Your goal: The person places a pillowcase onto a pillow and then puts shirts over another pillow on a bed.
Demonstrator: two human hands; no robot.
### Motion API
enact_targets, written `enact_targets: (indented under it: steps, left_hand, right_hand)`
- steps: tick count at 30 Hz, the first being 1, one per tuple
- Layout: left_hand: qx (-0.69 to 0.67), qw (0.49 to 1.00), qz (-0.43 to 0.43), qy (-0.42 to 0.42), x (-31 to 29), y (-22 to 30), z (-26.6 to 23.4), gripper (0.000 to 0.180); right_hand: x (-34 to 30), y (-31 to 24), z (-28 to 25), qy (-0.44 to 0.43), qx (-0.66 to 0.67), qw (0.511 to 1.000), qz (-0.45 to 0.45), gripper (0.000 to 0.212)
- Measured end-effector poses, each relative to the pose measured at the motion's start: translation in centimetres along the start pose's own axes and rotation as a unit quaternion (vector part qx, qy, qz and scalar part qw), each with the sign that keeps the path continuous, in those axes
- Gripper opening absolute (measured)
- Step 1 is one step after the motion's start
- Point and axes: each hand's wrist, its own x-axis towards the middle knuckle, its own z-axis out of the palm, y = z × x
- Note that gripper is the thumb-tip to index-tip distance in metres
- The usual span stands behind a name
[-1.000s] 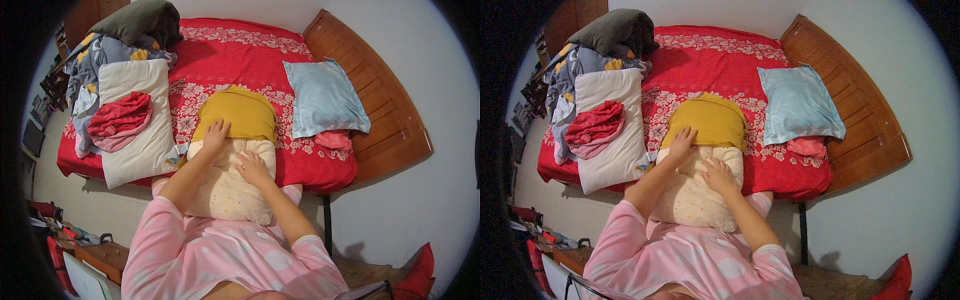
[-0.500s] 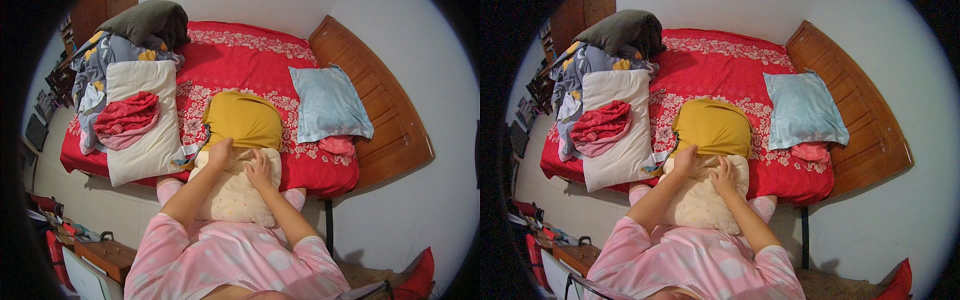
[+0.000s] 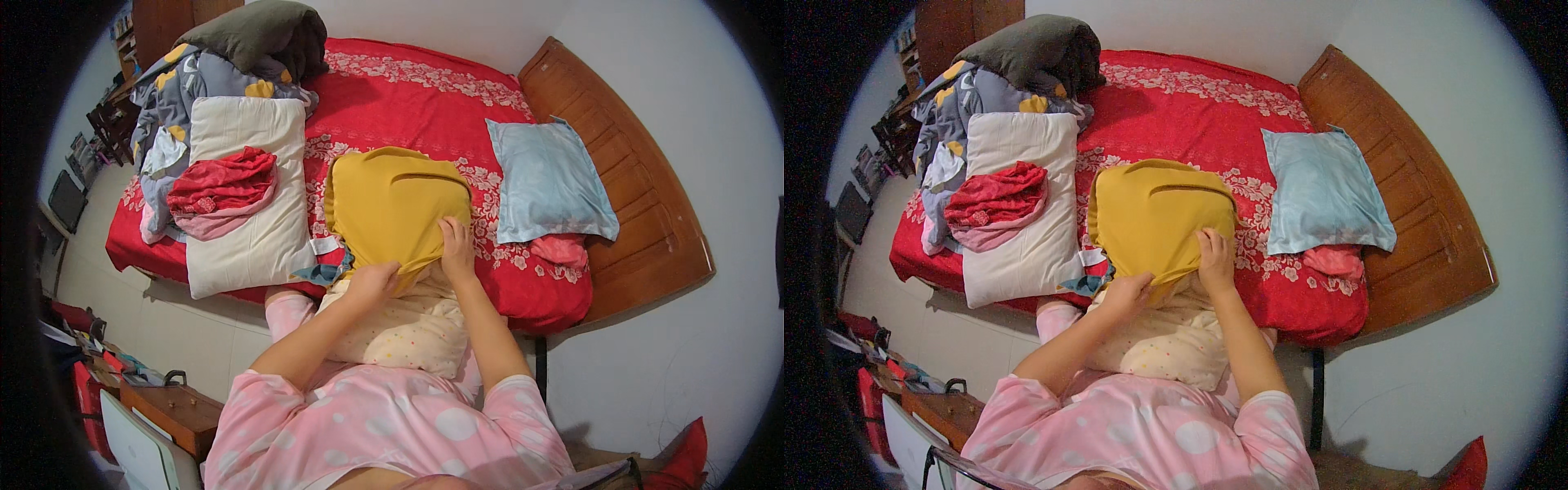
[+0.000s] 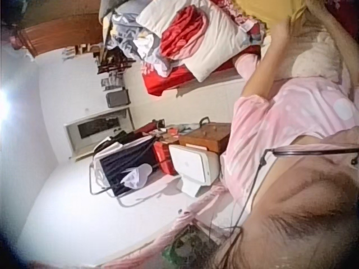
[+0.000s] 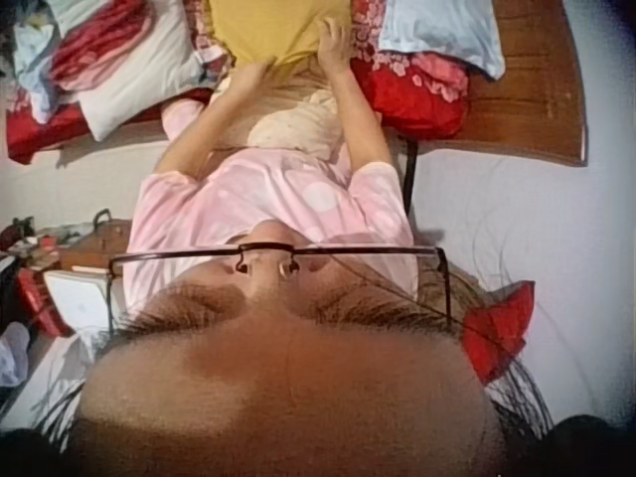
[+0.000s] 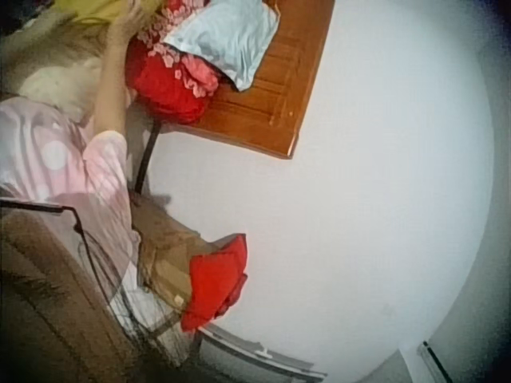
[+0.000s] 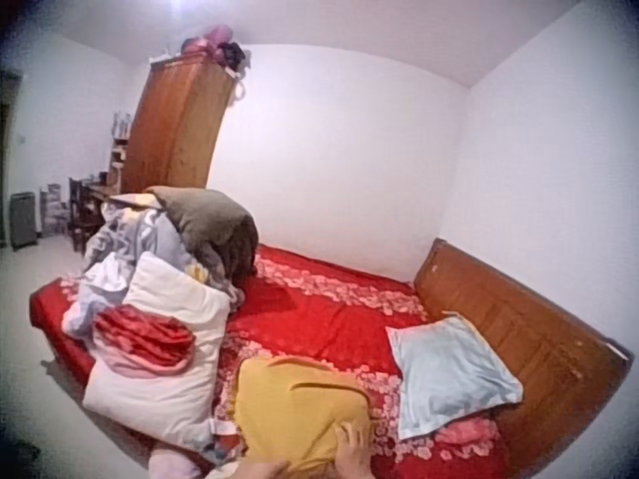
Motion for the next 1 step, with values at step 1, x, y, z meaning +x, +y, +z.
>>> enact_targets:
  steps: [1]
  left_hand:
    - [0.001, 1.000, -0.004, -0.004, -0.35, -0.02, -0.42, 0.013]
  right_hand:
    - [-0.32, 0.25, 0.03, -0.010, 0.006, 1.000, -0.001, 0.034]
